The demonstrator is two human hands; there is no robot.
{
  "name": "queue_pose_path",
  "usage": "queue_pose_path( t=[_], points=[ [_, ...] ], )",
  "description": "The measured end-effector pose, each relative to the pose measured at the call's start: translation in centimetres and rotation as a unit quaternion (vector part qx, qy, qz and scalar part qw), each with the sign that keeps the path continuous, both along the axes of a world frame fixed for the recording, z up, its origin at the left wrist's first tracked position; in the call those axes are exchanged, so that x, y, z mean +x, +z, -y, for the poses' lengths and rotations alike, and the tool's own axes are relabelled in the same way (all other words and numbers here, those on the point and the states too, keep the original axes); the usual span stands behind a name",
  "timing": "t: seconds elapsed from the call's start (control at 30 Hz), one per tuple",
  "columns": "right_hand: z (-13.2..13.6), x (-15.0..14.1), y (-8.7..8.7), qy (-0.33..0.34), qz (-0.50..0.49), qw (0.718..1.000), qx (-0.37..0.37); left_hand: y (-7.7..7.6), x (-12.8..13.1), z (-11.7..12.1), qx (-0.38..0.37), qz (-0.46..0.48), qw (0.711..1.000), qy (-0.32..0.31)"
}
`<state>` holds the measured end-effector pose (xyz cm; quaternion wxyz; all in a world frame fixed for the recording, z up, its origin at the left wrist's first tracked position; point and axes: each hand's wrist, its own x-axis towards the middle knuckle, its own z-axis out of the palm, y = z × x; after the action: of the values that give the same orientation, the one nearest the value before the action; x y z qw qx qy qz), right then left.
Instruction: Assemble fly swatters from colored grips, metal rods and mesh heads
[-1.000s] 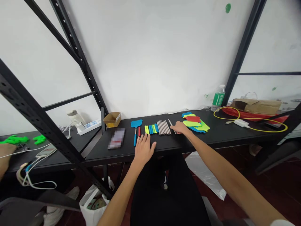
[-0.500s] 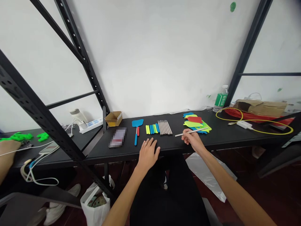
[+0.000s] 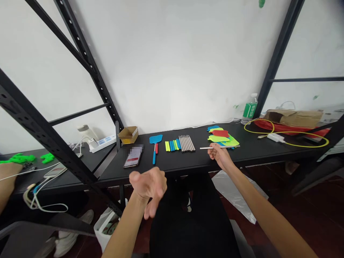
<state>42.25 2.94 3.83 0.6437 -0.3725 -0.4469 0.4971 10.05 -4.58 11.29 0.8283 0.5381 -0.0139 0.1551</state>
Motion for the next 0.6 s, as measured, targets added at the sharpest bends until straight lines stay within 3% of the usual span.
queue_pose_path(
  t=[0.03, 0.07, 0.13, 0.23, 0.3, 0.37, 0.5, 0.6],
  points=[
    [0.0, 0.0, 0.0, 0.000, 0.002, 1.000, -0.001, -0.4, 0.2, -0.3, -0.030, 0.074, 0.991, 0.105],
    [0.0, 0.0, 0.0, -0.001, 0.003, 1.000, -0.001, -0.7, 0.5, -0.6, -0.062, 0.140, 0.964, 0.215],
    [0.1, 0.0, 0.1, -0.003, -0.002, 1.000, -0.001, -1.0, 1.1, -1.2, -0.125, 0.231, 0.880, 0.396],
    [0.1, -0.1, 0.2, -0.007, -0.014, 1.000, -0.002, -1.4, 1.5, -2.1, -0.199, 0.276, 0.767, 0.544],
    [0.1, 0.0, 0.2, -0.013, -0.027, 1.000, -0.006, -1.7, 1.4, -2.6, -0.217, 0.279, 0.726, 0.590],
    [0.0, 0.1, 0.1, -0.012, -0.036, 0.999, -0.013, -2.0, 1.2, -3.0, -0.225, 0.272, 0.708, 0.612],
    [0.0, 0.4, 0.0, 0.007, -0.016, 1.000, -0.015, -1.9, 1.2, -3.0, -0.244, 0.258, 0.694, 0.626],
    [0.0, 0.5, 0.1, 0.013, 0.003, 1.000, -0.013, -1.5, 1.5, -2.7, -0.203, 0.242, 0.705, 0.635]
  ],
)
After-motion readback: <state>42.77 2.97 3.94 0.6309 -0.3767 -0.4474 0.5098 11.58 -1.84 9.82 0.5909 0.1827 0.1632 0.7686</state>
